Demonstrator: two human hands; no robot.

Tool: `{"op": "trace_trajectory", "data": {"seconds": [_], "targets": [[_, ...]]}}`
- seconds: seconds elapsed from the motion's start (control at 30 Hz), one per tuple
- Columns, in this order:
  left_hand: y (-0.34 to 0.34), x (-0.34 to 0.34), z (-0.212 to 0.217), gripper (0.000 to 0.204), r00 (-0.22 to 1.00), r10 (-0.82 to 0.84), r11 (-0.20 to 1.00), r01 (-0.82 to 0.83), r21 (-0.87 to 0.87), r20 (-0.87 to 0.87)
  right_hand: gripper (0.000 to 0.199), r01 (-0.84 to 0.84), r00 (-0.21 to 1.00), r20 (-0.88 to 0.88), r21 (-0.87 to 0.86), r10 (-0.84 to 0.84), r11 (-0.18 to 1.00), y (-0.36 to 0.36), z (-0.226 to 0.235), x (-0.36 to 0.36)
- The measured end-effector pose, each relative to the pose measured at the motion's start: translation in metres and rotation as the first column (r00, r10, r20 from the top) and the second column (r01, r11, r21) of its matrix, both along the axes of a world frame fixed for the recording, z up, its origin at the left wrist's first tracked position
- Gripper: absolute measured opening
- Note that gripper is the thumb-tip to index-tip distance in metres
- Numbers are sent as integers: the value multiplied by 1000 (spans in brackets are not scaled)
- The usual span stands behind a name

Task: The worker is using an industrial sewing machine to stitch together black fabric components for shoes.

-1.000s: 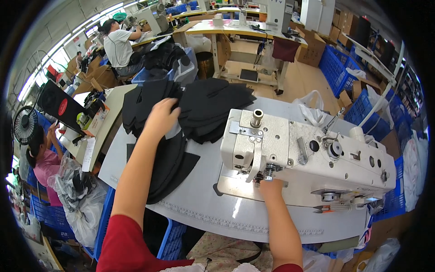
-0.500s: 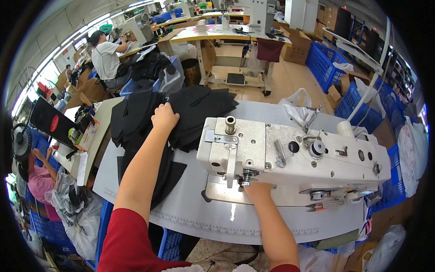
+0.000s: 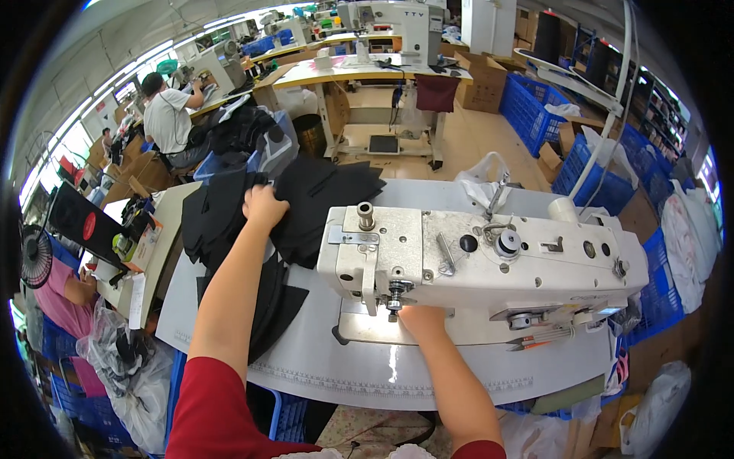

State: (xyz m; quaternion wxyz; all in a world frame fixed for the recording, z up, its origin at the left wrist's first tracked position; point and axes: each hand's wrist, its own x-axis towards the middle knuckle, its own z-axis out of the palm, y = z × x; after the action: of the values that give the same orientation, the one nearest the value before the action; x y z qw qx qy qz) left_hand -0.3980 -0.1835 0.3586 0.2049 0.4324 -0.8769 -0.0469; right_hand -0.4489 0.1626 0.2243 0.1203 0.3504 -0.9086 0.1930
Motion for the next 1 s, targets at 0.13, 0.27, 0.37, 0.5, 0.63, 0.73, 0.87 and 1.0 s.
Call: {"op": "trace_trajectory", "data": {"seconds": [0.13,0.27,0.37,0.5,0.63,0.73,0.87,1.0], "targets": [[59,-16,32,26,822,-341,909,411,61,-456,21,39,893,449,-146,31,988,-2,14,-20],[105,-42,0,23,447,136,385,799,463,-884,41,553,190,978,-181,88,813,-9,60,-32],[88,-39,-75,29,579,286,-125,812,570,-763,40,489,262,962,-200,76,849,-21,71,-32],[108,-31,-104,30,186,304,-514,858,3,-935,37,408,402,915,-206,28,889,-15,84,-44],[118,-4,-106,26,620,-573,513,781,355,-536,35,322,522,853,-187,-10,928,-29,92,-38],[129,26,-92,26,703,-660,704,702,107,-265,33,227,608,794,-171,-2,959,-27,90,-19],[157,56,-66,26,705,-695,638,695,332,-138,31,98,715,699,-130,21,987,4,83,10],[165,69,-64,31,734,-621,593,669,449,-275,28,13,833,533,-287,148,958,10,54,15]]}}
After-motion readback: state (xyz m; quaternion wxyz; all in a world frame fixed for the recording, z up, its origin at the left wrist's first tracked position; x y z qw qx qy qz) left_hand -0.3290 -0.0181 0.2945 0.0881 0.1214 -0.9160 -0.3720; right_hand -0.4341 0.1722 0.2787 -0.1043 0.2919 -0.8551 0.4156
